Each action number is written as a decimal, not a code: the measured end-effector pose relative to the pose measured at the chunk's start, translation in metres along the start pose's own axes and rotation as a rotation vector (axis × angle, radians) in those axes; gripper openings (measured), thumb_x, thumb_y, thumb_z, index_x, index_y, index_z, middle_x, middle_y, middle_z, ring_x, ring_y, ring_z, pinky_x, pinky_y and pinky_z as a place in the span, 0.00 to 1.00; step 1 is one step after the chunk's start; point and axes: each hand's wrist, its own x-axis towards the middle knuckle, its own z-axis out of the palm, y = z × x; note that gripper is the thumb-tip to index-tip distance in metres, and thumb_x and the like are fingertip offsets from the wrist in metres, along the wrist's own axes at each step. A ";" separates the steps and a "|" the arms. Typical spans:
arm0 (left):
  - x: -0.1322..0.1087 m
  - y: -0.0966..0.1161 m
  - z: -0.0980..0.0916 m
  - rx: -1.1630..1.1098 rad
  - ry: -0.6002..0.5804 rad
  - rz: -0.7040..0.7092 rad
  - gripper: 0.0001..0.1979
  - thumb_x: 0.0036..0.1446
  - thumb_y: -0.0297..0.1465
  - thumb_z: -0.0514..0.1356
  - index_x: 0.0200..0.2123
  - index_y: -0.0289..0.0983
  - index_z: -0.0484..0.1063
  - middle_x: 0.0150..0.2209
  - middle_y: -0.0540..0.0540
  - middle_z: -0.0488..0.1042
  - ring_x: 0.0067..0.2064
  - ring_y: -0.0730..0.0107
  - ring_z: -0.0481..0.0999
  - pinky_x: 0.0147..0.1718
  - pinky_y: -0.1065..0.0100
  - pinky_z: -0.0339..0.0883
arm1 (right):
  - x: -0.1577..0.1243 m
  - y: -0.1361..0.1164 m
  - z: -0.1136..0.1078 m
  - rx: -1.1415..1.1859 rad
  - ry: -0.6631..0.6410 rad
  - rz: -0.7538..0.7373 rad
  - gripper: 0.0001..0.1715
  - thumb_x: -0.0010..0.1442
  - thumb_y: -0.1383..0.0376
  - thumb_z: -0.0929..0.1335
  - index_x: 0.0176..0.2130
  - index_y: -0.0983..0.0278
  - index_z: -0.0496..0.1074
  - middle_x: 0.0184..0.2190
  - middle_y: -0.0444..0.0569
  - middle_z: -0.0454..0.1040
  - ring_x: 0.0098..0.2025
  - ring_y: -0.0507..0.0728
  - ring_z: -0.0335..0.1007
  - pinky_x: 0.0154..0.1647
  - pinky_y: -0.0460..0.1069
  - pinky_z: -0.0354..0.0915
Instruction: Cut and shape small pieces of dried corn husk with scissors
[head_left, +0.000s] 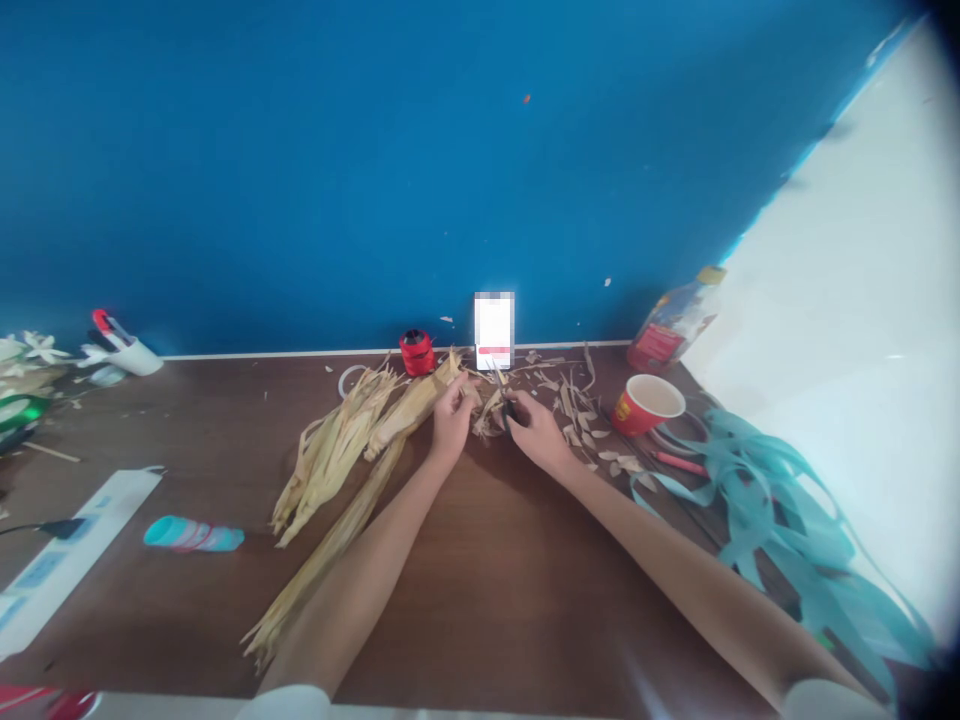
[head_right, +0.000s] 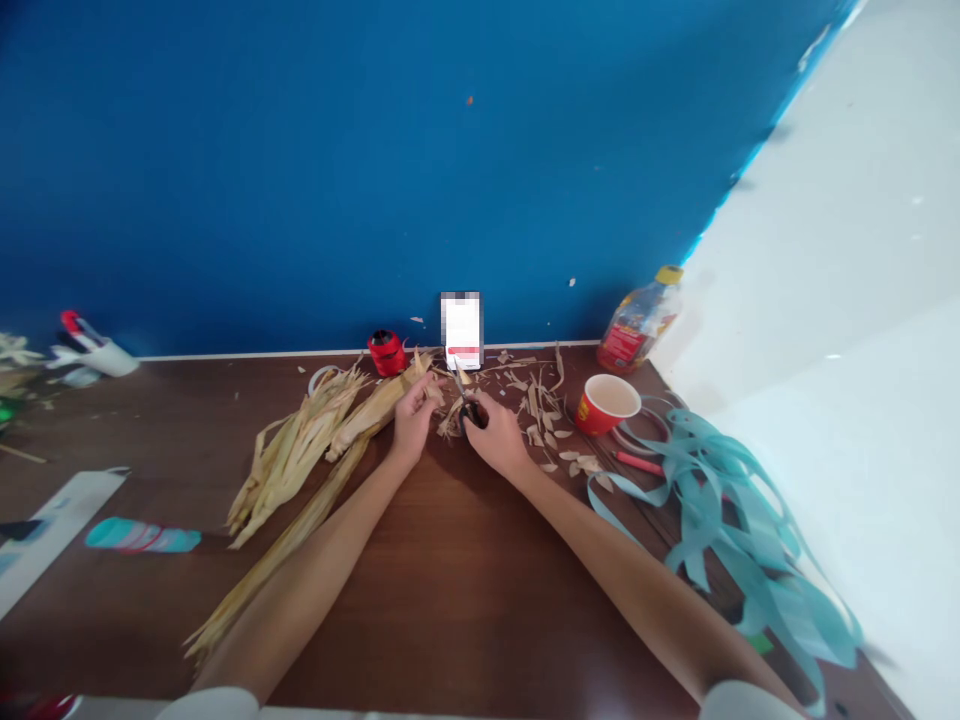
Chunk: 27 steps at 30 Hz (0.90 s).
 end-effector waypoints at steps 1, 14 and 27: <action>0.000 0.000 0.000 0.003 0.003 -0.003 0.26 0.55 0.31 0.59 0.58 0.35 0.66 0.48 0.41 0.76 0.36 0.72 0.74 0.36 0.69 0.68 | 0.001 0.001 0.002 0.104 -0.007 0.023 0.16 0.54 0.59 0.67 0.42 0.62 0.73 0.30 0.45 0.75 0.32 0.54 0.70 0.34 0.47 0.65; -0.007 0.010 0.007 -0.024 -0.159 0.036 0.37 0.52 0.34 0.64 0.62 0.40 0.51 0.44 0.40 0.76 0.43 0.64 0.77 0.43 0.63 0.70 | 0.006 0.014 0.003 0.321 0.057 0.081 0.23 0.51 0.55 0.70 0.44 0.65 0.70 0.27 0.46 0.74 0.29 0.54 0.69 0.31 0.48 0.67; -0.007 0.011 0.006 0.305 -0.200 0.114 0.10 0.54 0.36 0.61 0.35 0.35 0.75 0.29 0.48 0.75 0.26 0.74 0.68 0.27 0.72 0.60 | 0.007 0.007 -0.003 0.266 0.311 -0.036 0.27 0.52 0.60 0.68 0.52 0.64 0.65 0.42 0.51 0.73 0.43 0.56 0.70 0.46 0.51 0.66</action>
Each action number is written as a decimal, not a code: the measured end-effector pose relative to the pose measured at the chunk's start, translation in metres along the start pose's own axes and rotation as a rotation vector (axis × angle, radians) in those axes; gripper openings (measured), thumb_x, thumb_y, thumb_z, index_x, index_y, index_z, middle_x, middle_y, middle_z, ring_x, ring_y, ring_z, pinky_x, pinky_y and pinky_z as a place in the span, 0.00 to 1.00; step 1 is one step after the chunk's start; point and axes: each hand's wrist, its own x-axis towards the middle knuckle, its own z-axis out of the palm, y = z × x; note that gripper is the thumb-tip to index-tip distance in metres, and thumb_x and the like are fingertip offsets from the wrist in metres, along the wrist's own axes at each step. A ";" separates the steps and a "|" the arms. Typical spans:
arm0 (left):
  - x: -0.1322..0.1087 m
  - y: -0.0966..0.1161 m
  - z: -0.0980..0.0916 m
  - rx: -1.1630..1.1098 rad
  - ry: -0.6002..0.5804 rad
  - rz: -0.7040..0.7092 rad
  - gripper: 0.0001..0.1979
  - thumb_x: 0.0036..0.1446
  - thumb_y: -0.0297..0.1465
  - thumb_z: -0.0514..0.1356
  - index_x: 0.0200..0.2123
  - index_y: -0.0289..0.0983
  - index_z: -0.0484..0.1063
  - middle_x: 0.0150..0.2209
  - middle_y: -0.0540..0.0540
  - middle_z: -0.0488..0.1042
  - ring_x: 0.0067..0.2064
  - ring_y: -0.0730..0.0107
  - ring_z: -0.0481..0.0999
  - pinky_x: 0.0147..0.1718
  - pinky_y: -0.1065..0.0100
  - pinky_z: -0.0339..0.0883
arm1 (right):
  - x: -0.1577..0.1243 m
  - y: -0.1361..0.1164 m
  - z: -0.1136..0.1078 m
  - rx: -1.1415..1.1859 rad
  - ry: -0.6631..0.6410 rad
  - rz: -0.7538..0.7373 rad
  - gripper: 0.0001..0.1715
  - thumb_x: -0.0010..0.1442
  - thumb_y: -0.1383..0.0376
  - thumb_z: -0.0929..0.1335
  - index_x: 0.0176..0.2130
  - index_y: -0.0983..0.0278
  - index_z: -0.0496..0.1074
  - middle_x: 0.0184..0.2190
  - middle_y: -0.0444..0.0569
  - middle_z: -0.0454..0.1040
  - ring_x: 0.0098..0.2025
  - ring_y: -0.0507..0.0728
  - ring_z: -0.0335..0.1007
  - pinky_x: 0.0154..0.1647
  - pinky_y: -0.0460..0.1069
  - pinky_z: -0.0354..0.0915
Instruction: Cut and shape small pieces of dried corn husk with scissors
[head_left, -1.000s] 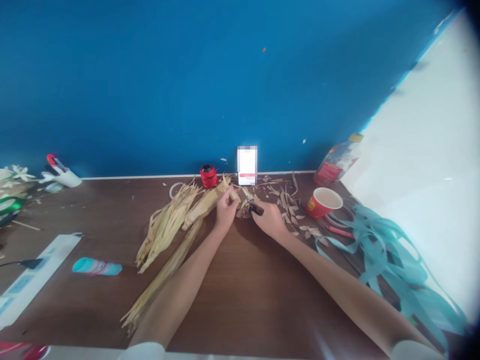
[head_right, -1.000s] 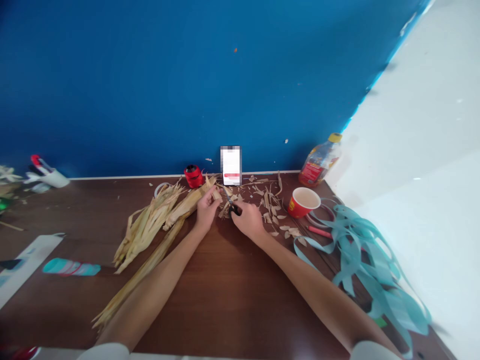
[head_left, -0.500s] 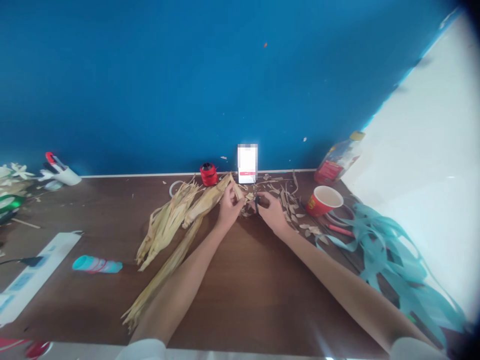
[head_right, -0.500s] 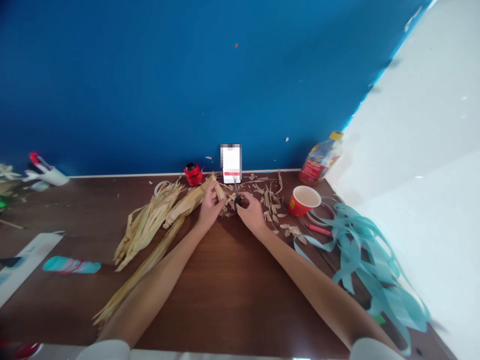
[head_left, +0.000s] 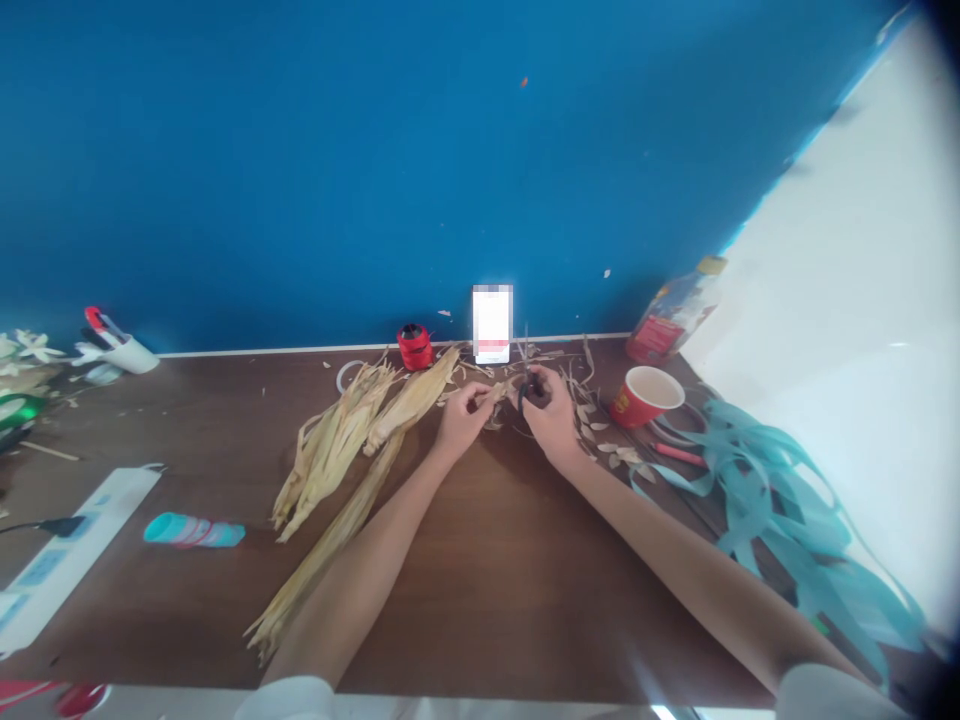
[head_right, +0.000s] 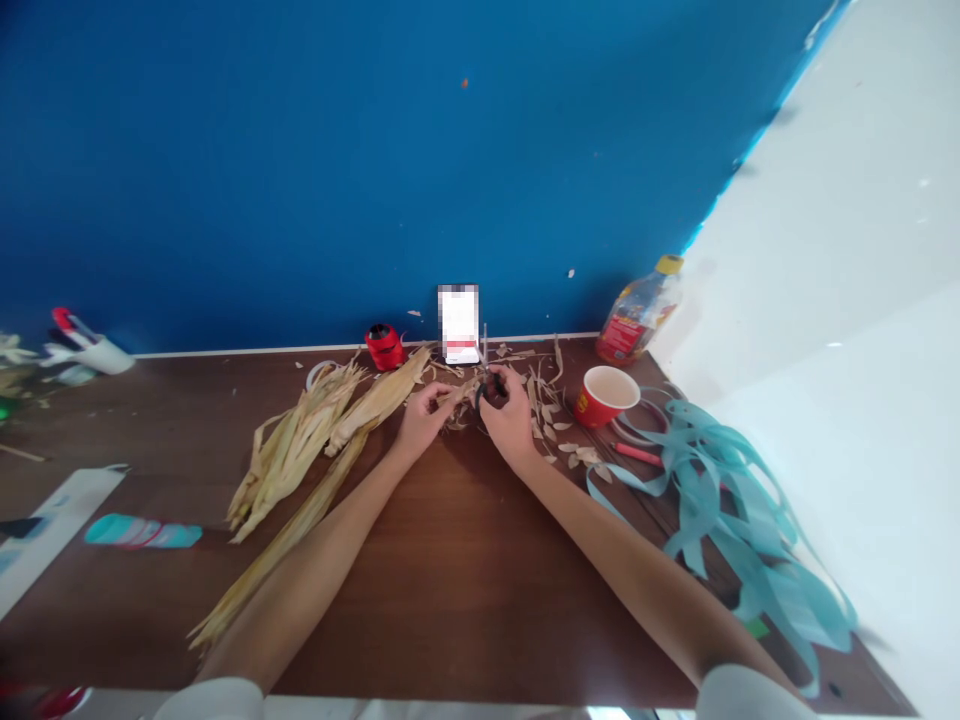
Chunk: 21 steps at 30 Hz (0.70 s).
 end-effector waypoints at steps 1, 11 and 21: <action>0.000 0.000 -0.001 0.018 0.026 0.005 0.10 0.54 0.36 0.61 0.34 0.35 0.76 0.29 0.48 0.75 0.26 0.74 0.68 0.27 0.72 0.60 | 0.000 -0.002 -0.002 -0.037 0.055 -0.017 0.28 0.53 0.61 0.68 0.53 0.64 0.64 0.42 0.52 0.73 0.43 0.56 0.70 0.47 0.52 0.66; 0.001 -0.002 -0.001 -0.157 0.073 -0.050 0.09 0.52 0.35 0.61 0.30 0.34 0.76 0.29 0.47 0.75 0.31 0.71 0.72 0.32 0.71 0.65 | -0.002 -0.017 -0.005 -0.220 -0.096 -0.156 0.23 0.50 0.67 0.66 0.48 0.61 0.72 0.39 0.47 0.77 0.40 0.57 0.73 0.45 0.52 0.67; 0.004 -0.003 -0.004 -0.298 0.186 -0.138 0.15 0.56 0.44 0.59 0.34 0.36 0.65 0.24 0.51 0.69 0.25 0.74 0.68 0.25 0.73 0.61 | -0.016 0.003 0.009 -0.025 -0.413 0.082 0.20 0.49 0.63 0.68 0.44 0.64 0.73 0.30 0.46 0.77 0.32 0.56 0.73 0.36 0.49 0.68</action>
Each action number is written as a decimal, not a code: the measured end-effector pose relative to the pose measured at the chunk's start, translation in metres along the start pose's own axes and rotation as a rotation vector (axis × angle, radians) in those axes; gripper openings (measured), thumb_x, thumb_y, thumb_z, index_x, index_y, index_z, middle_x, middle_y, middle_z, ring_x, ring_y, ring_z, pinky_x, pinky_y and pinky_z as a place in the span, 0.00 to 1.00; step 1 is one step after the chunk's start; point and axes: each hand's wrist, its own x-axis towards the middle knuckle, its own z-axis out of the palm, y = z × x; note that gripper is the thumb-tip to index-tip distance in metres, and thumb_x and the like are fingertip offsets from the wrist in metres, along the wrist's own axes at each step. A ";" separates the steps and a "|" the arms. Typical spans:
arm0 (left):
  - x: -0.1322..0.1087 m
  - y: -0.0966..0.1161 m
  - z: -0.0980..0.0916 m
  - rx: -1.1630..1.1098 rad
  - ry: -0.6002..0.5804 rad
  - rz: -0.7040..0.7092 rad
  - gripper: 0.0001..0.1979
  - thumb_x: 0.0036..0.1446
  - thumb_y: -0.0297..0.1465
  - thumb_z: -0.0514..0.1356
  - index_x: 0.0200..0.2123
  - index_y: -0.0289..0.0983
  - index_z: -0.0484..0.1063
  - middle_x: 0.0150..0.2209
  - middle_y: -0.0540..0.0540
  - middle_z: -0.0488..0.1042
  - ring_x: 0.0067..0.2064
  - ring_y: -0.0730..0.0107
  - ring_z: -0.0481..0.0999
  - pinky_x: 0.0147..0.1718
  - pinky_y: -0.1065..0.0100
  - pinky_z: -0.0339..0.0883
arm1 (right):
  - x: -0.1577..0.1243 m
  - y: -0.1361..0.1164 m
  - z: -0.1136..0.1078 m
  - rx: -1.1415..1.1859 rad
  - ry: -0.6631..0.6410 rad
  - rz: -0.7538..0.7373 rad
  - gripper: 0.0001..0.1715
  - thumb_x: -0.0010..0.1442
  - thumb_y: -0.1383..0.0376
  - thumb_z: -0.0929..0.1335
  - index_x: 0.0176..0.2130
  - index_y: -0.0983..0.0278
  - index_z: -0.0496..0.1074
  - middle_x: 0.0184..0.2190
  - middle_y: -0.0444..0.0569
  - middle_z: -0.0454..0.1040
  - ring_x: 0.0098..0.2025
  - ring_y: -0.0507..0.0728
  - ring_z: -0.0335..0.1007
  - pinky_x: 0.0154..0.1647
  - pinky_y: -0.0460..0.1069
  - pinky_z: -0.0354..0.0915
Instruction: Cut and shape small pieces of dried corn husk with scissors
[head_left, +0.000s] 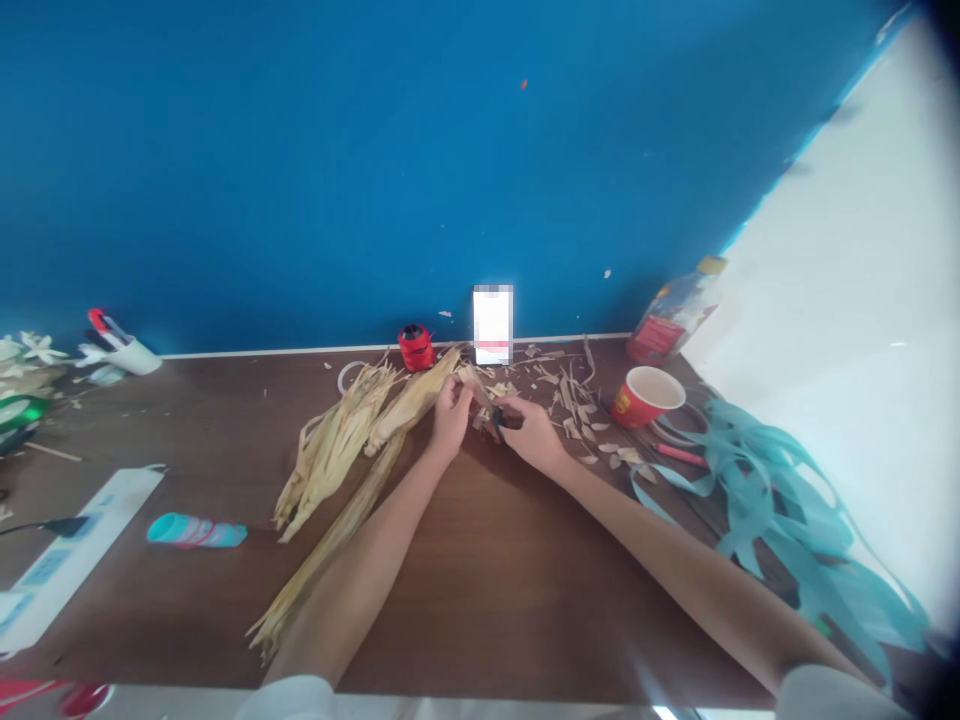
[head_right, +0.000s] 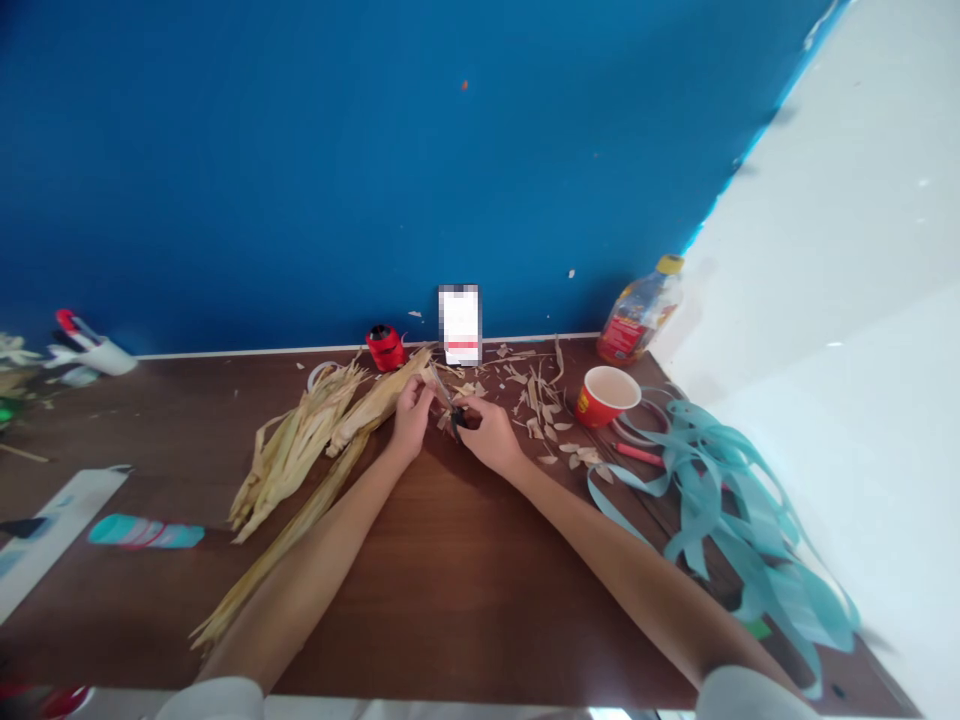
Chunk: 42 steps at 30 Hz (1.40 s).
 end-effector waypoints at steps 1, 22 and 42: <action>0.000 0.000 -0.001 0.002 0.029 0.008 0.16 0.56 0.44 0.59 0.34 0.37 0.65 0.24 0.52 0.68 0.24 0.74 0.67 0.25 0.73 0.61 | -0.001 0.000 0.001 -0.046 0.027 -0.010 0.20 0.50 0.63 0.68 0.45 0.63 0.73 0.31 0.46 0.76 0.33 0.55 0.73 0.37 0.49 0.68; 0.004 -0.007 -0.004 -0.047 0.038 0.060 0.18 0.56 0.46 0.58 0.33 0.37 0.62 0.24 0.53 0.65 0.24 0.77 0.64 0.26 0.74 0.60 | -0.007 -0.004 0.002 -0.269 0.023 -0.067 0.17 0.51 0.64 0.66 0.43 0.61 0.72 0.26 0.41 0.70 0.29 0.52 0.66 0.32 0.46 0.62; 0.004 -0.007 -0.005 -0.006 0.072 0.048 0.18 0.56 0.46 0.58 0.31 0.35 0.67 0.23 0.52 0.64 0.25 0.77 0.64 0.27 0.74 0.60 | -0.004 0.005 -0.001 -0.238 0.044 -0.074 0.22 0.52 0.67 0.67 0.47 0.60 0.76 0.41 0.45 0.79 0.39 0.58 0.74 0.45 0.51 0.68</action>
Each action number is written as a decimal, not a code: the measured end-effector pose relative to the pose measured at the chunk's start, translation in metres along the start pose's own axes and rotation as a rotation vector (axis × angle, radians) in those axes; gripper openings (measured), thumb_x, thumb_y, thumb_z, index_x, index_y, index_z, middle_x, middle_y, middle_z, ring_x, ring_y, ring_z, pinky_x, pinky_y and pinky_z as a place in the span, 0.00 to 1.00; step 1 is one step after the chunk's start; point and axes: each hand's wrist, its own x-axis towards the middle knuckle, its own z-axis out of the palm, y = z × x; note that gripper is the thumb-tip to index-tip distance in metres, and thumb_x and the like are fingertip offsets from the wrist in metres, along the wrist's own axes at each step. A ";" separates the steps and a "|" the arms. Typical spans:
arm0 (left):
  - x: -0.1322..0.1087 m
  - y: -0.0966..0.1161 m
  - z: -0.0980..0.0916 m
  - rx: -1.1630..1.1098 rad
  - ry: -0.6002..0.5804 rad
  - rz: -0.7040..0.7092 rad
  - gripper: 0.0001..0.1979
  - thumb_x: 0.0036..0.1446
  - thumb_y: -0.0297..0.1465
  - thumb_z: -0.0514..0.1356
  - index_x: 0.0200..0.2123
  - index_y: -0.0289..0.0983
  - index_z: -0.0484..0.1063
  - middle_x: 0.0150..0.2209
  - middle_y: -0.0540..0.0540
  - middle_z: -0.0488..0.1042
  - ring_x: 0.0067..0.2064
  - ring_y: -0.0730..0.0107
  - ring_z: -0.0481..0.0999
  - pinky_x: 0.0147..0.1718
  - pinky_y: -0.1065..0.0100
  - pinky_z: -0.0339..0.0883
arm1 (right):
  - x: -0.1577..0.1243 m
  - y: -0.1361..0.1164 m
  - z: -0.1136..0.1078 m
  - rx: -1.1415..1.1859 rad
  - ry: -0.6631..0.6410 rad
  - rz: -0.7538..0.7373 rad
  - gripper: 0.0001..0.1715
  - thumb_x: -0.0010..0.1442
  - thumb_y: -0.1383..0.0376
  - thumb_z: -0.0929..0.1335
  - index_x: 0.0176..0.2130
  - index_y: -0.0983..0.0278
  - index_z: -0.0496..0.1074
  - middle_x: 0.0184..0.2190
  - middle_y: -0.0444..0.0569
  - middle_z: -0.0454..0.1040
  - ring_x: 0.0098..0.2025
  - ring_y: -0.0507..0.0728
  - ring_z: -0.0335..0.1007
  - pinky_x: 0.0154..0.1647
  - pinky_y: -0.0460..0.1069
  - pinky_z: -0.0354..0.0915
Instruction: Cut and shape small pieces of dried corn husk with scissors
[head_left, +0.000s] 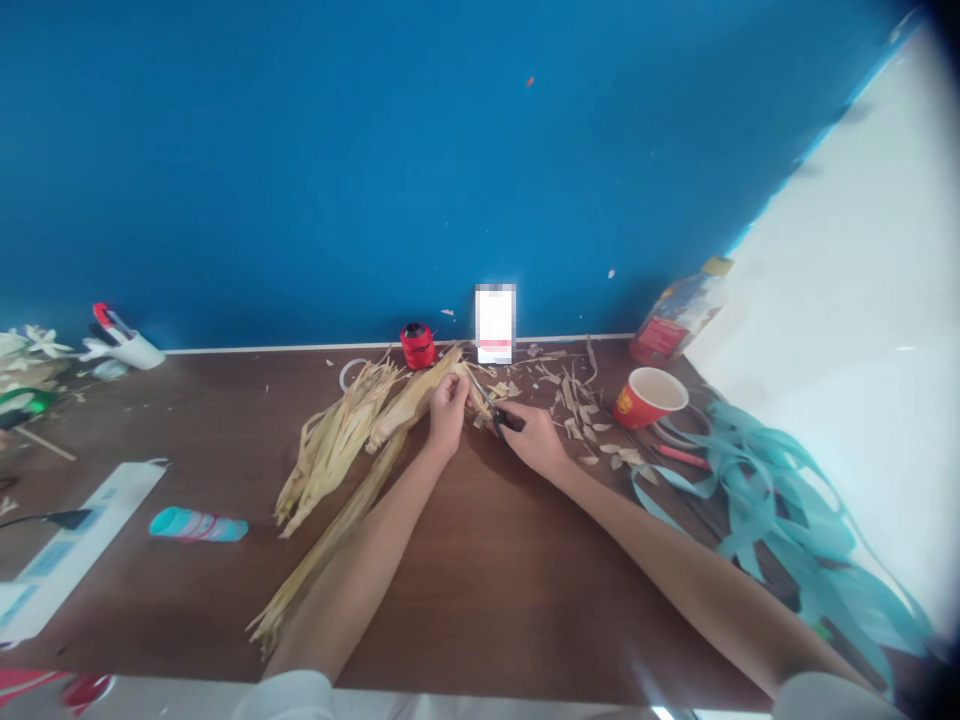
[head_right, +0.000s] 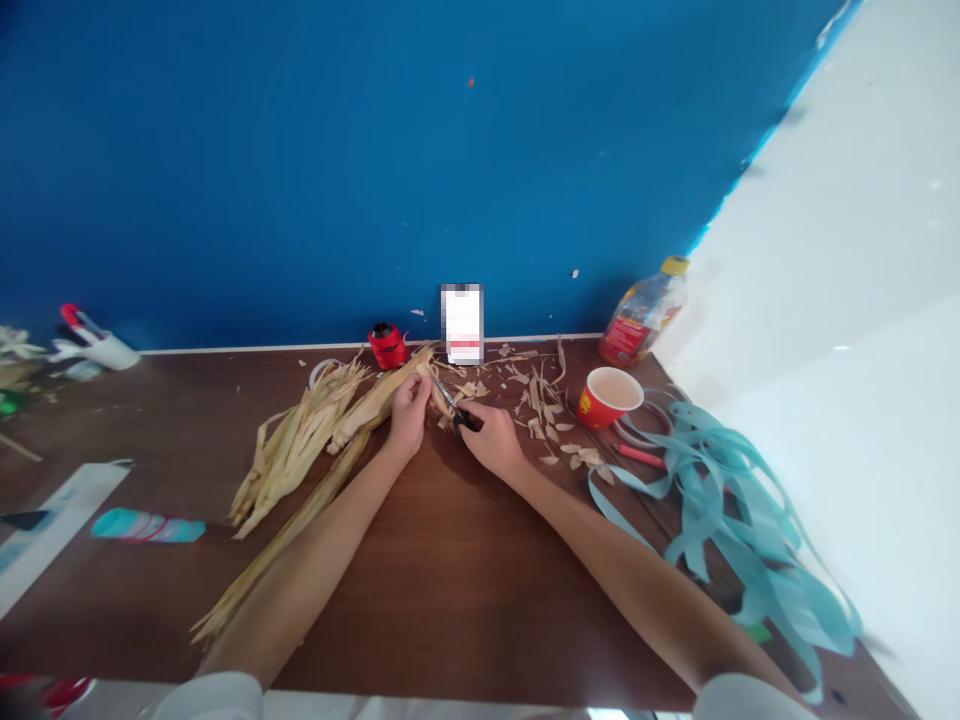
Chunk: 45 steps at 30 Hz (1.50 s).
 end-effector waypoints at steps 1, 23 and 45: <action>0.000 0.000 0.000 0.005 0.000 0.000 0.19 0.56 0.47 0.58 0.31 0.35 0.67 0.24 0.52 0.64 0.25 0.77 0.64 0.27 0.74 0.60 | 0.000 0.000 0.000 -0.001 0.004 0.003 0.22 0.52 0.67 0.67 0.48 0.60 0.76 0.41 0.45 0.79 0.39 0.58 0.75 0.46 0.52 0.68; 0.001 0.000 0.002 -0.038 0.032 -0.074 0.20 0.53 0.48 0.60 0.35 0.36 0.70 0.22 0.54 0.61 0.23 0.77 0.61 0.23 0.74 0.55 | 0.002 0.000 0.000 0.108 0.120 0.039 0.20 0.52 0.64 0.66 0.46 0.63 0.75 0.35 0.46 0.77 0.34 0.55 0.71 0.39 0.50 0.68; 0.006 -0.010 -0.002 -0.097 -0.042 -0.078 0.16 0.53 0.39 0.62 0.42 0.35 0.70 0.30 0.47 0.72 0.25 0.78 0.65 0.21 0.75 0.56 | 0.025 -0.016 -0.042 0.036 -0.081 0.212 0.16 0.50 0.56 0.68 0.37 0.62 0.76 0.23 0.43 0.73 0.23 0.51 0.64 0.22 0.45 0.57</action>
